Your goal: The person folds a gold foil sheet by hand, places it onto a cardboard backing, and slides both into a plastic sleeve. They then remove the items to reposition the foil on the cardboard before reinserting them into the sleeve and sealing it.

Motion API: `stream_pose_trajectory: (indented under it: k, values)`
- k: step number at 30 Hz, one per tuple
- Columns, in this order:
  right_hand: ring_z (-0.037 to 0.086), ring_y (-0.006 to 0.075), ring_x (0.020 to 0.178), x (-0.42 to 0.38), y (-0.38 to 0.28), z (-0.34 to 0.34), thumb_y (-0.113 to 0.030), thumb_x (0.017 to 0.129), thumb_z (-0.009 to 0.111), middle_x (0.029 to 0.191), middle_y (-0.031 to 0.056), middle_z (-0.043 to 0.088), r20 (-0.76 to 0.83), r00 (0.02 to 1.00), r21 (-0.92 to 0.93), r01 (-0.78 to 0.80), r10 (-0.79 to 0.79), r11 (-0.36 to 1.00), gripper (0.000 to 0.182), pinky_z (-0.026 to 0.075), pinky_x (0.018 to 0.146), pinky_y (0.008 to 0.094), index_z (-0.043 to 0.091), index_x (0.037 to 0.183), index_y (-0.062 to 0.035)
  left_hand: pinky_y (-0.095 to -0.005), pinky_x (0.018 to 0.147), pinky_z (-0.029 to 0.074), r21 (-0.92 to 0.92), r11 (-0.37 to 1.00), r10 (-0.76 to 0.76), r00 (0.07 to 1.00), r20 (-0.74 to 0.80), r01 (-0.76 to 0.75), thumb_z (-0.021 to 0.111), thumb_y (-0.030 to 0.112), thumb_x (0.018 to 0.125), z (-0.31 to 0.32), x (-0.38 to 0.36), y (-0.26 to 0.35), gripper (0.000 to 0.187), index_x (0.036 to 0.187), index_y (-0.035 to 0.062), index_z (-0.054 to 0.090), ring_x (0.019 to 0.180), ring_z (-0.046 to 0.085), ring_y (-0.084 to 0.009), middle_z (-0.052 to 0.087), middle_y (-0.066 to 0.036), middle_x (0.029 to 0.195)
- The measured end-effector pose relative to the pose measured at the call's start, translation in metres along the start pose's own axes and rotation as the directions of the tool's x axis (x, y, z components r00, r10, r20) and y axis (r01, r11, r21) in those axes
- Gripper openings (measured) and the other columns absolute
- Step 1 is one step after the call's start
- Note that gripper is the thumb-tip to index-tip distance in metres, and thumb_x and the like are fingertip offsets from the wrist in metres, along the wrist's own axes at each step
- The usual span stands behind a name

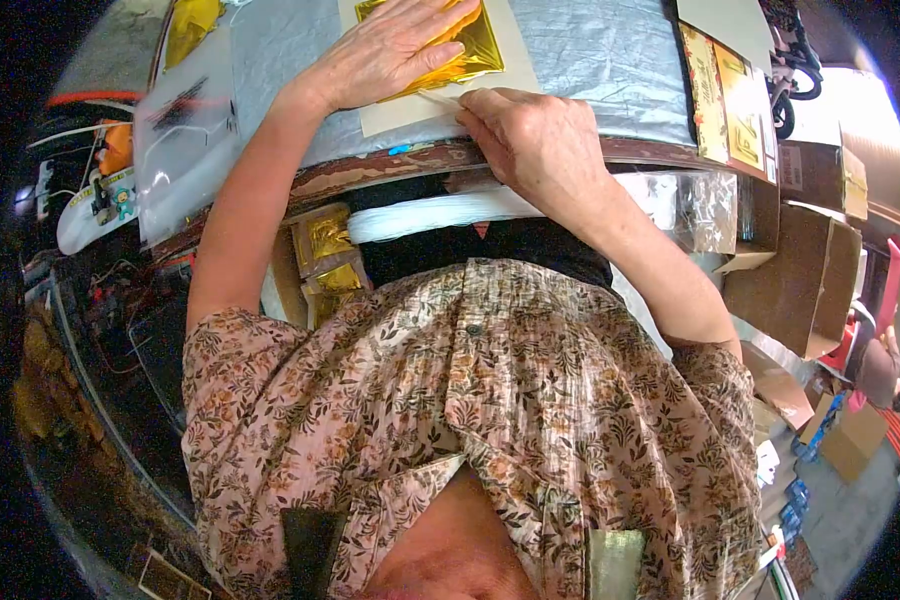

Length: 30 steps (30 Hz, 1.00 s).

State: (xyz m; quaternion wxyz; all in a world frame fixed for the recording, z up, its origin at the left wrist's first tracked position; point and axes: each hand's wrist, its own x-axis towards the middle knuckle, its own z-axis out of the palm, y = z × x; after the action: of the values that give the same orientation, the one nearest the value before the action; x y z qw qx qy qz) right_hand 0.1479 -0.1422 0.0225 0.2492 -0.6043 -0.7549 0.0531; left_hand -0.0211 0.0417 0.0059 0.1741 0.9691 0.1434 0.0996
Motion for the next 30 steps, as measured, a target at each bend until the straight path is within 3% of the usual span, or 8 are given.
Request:
stream_pose_trajectory:
  k: [6, 12, 18, 20, 30]
  values:
    - [0.071, 0.0325, 0.07, 0.0, 0.002, 0.005, -0.017, 0.094, 0.072, 0.083, 0.0132, 0.072, -0.014, 1.0, -0.01, -0.001, 0.0, 1.0, 0.014, 0.056, 0.063, 0.0395, 0.074, 0.101, -0.0059, -0.0461, 0.128, 0.016, -0.029, 0.999, 0.028, 0.998, -0.05, -0.03, 0.045, 0.039, 0.107, 0.004, 0.0, -0.003, 0.064, 0.157, 0.0005, 0.036, 0.155, 0.023, -0.0385, 0.027, -0.027, 0.165]
    - [0.07, 0.0325, 0.068, 0.003, 0.003, 0.008, -0.017, 0.094, 0.071, 0.082, 0.0136, 0.072, -0.005, 1.0, -0.014, 0.004, -0.004, 1.0, 0.013, 0.055, 0.06, 0.039, 0.074, 0.102, -0.0061, -0.0466, 0.128, 0.017, 0.017, 1.0, 0.001, 1.0, -0.002, -0.001, 0.047, 0.04, 0.106, 0.003, 0.001, -0.001, 0.067, 0.158, 0.0006, 0.034, 0.156, 0.022, -0.0381, 0.025, -0.027, 0.166]
    - [0.069, 0.0309, 0.061, 0.004, -0.002, 0.016, -0.016, 0.095, 0.069, 0.074, 0.0111, 0.069, 0.025, 0.999, -0.117, 0.049, -0.046, 0.992, 0.009, 0.054, 0.054, 0.0404, 0.067, 0.095, -0.0069, -0.0468, 0.128, 0.016, 0.032, 0.999, 0.036, 0.999, -0.022, -0.036, 0.047, 0.05, 0.105, 0.004, -0.001, -0.004, 0.075, 0.159, 0.0, 0.033, 0.156, 0.02, -0.0377, 0.023, -0.026, 0.166]
    - [0.067, 0.0305, 0.057, 0.005, -0.004, 0.019, -0.015, 0.095, 0.068, 0.071, 0.0101, 0.068, -0.031, 0.992, -0.158, 0.112, -0.118, 0.981, 0.011, 0.052, 0.051, 0.0412, 0.062, 0.091, -0.0076, -0.0469, 0.128, 0.016, 0.023, 0.999, 0.028, 1.0, -0.012, -0.028, 0.047, 0.051, 0.105, 0.003, 0.0, -0.003, 0.076, 0.159, 0.0, 0.032, 0.156, 0.02, -0.0376, 0.023, -0.027, 0.166]
    - [0.068, 0.0307, 0.058, 0.01, 0.002, 0.027, -0.015, 0.096, 0.067, 0.07, 0.0102, 0.067, -0.014, 0.997, -0.166, 0.073, -0.076, 0.983, 0.012, 0.052, 0.051, 0.0412, 0.059, 0.09, -0.0085, -0.0475, 0.128, 0.015, 0.082, 0.996, 0.044, 0.999, -0.027, -0.042, 0.046, 0.055, 0.104, 0.008, 0.0, -0.006, 0.079, 0.16, 0.0012, 0.03, 0.156, 0.02, -0.0375, 0.023, -0.026, 0.167]
